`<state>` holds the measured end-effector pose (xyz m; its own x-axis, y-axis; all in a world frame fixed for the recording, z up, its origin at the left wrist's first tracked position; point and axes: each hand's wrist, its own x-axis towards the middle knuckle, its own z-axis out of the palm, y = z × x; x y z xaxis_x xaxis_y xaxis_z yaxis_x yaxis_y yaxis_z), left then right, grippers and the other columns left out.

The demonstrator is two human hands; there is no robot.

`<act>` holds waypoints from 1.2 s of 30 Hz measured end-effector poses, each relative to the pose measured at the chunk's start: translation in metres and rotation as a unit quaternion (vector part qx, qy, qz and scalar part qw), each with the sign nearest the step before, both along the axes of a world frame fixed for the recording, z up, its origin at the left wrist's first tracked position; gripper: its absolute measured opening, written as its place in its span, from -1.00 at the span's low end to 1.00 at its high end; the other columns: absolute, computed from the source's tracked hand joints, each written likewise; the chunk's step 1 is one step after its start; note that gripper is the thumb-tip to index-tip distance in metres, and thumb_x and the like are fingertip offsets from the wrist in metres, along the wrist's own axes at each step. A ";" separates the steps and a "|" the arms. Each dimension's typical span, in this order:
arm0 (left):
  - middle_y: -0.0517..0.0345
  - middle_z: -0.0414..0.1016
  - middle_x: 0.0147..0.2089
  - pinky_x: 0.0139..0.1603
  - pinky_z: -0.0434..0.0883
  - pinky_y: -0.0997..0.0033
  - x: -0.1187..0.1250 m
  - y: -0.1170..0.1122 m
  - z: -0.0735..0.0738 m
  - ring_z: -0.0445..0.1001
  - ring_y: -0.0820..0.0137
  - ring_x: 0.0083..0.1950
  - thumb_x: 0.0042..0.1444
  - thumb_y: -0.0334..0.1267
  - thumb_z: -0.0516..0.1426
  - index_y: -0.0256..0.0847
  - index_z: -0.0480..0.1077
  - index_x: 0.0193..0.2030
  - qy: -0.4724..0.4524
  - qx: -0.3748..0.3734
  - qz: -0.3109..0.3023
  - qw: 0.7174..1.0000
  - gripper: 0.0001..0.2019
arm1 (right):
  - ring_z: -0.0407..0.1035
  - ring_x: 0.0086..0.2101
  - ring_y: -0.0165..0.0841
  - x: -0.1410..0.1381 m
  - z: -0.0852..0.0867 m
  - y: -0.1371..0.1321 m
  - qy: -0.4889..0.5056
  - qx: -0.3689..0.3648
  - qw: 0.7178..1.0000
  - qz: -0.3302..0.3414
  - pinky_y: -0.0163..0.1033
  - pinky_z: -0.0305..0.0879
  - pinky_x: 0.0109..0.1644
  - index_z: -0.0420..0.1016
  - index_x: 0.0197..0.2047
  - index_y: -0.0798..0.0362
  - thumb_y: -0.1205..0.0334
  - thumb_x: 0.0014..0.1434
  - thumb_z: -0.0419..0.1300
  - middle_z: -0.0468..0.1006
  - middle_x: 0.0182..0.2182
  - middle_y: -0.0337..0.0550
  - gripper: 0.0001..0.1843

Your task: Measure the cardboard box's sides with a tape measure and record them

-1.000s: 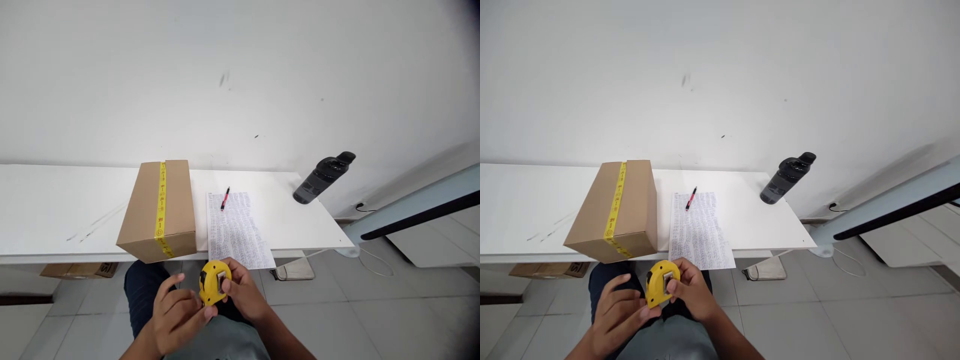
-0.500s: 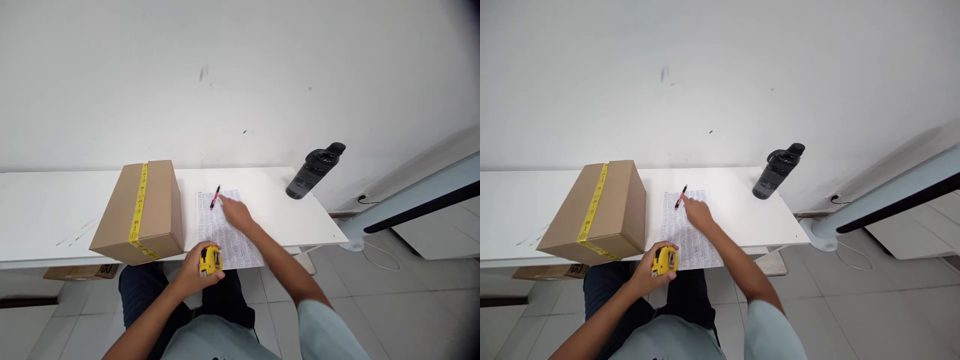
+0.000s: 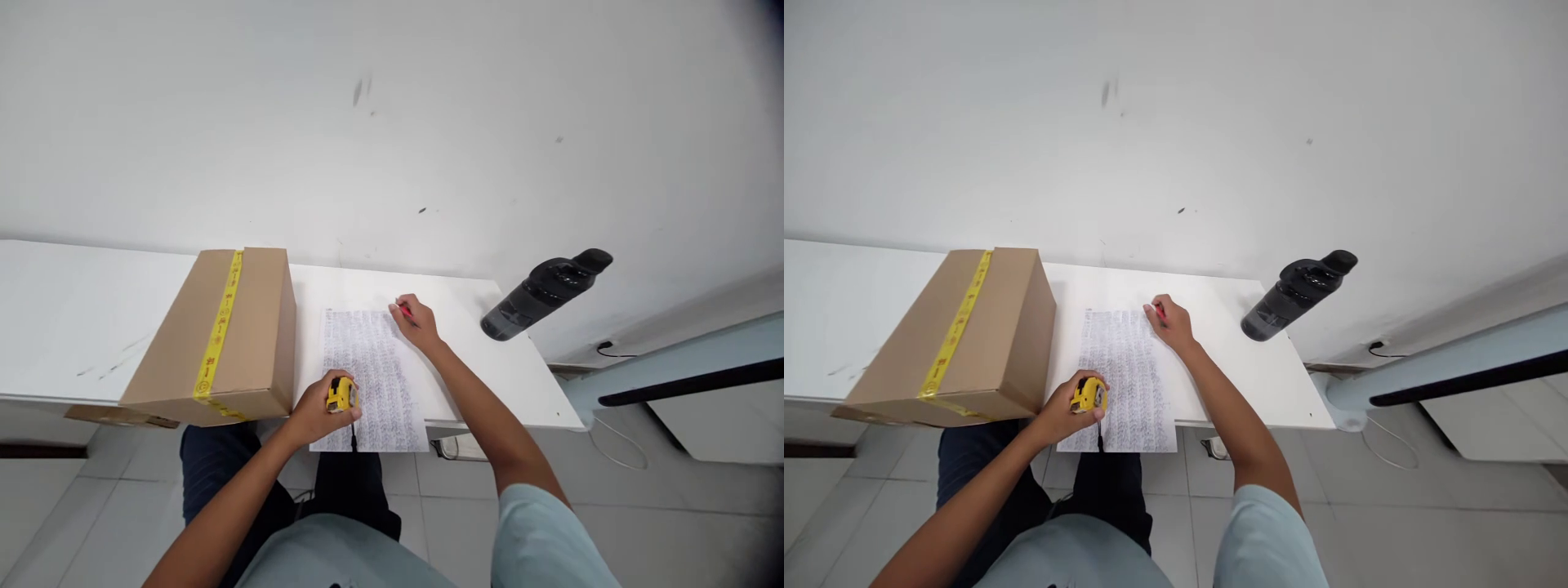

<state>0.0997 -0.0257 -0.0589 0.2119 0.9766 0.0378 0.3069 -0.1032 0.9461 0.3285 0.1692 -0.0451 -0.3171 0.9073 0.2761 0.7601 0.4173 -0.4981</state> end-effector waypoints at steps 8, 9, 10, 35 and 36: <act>0.04 0.55 0.00 -0.10 0.49 0.27 0.003 0.003 -0.002 0.54 0.30 -0.11 0.07 -0.09 0.31 -0.10 0.32 0.09 -0.011 -0.014 0.002 1.000 -0.52 | 0.26 -0.52 -0.35 0.036 -0.034 -0.022 0.228 -0.099 0.968 -0.036 -0.23 0.23 -0.39 0.37 -0.36 -0.01 -0.17 0.40 -0.24 0.35 -0.60 -0.27 -0.43; 0.03 0.55 0.01 -0.09 0.49 0.27 0.003 0.003 -0.001 0.54 0.29 -0.10 0.07 -0.09 0.31 -0.10 0.32 0.10 -0.010 -0.016 0.003 1.000 -0.52 | 0.26 -0.51 -0.36 0.035 -0.034 -0.022 0.241 -0.113 0.963 -0.033 -0.23 0.24 -0.37 0.35 -0.43 -0.01 -0.20 0.38 -0.17 0.34 -0.60 -0.26 -0.44; 0.02 0.54 0.02 -0.08 0.49 0.26 0.004 0.003 -0.001 0.54 0.28 -0.09 0.07 -0.09 0.31 -0.10 0.32 0.10 -0.007 -0.016 0.004 1.000 -0.52 | 0.26 -0.50 -0.36 0.034 -0.033 -0.022 0.253 -0.123 0.959 -0.035 -0.22 0.25 -0.35 0.33 -0.49 -0.02 -0.22 0.35 -0.08 0.33 -0.59 -0.27 -0.45; 0.05 0.51 0.01 -0.07 0.45 0.25 0.006 0.004 0.001 0.50 0.27 -0.08 0.06 -0.03 0.32 -0.09 0.31 0.10 0.024 -0.025 -0.004 0.999 -0.49 | 0.04 -0.49 -0.41 0.033 -0.027 -0.024 0.301 -0.155 0.938 -0.074 -0.24 0.03 -0.38 0.05 -0.60 -0.04 -0.03 0.19 0.20 0.11 -0.61 -0.36 -0.50; 0.05 0.51 0.00 -0.08 0.45 0.25 0.006 0.003 0.001 0.50 0.27 -0.09 0.06 -0.02 0.32 -0.08 0.30 0.10 0.024 -0.027 -0.004 0.999 -0.49 | 0.05 -0.49 -0.41 0.034 -0.027 -0.023 0.302 -0.156 0.938 -0.072 -0.24 0.04 -0.38 0.05 -0.60 -0.04 -0.02 0.18 0.20 0.11 -0.60 -0.35 -0.51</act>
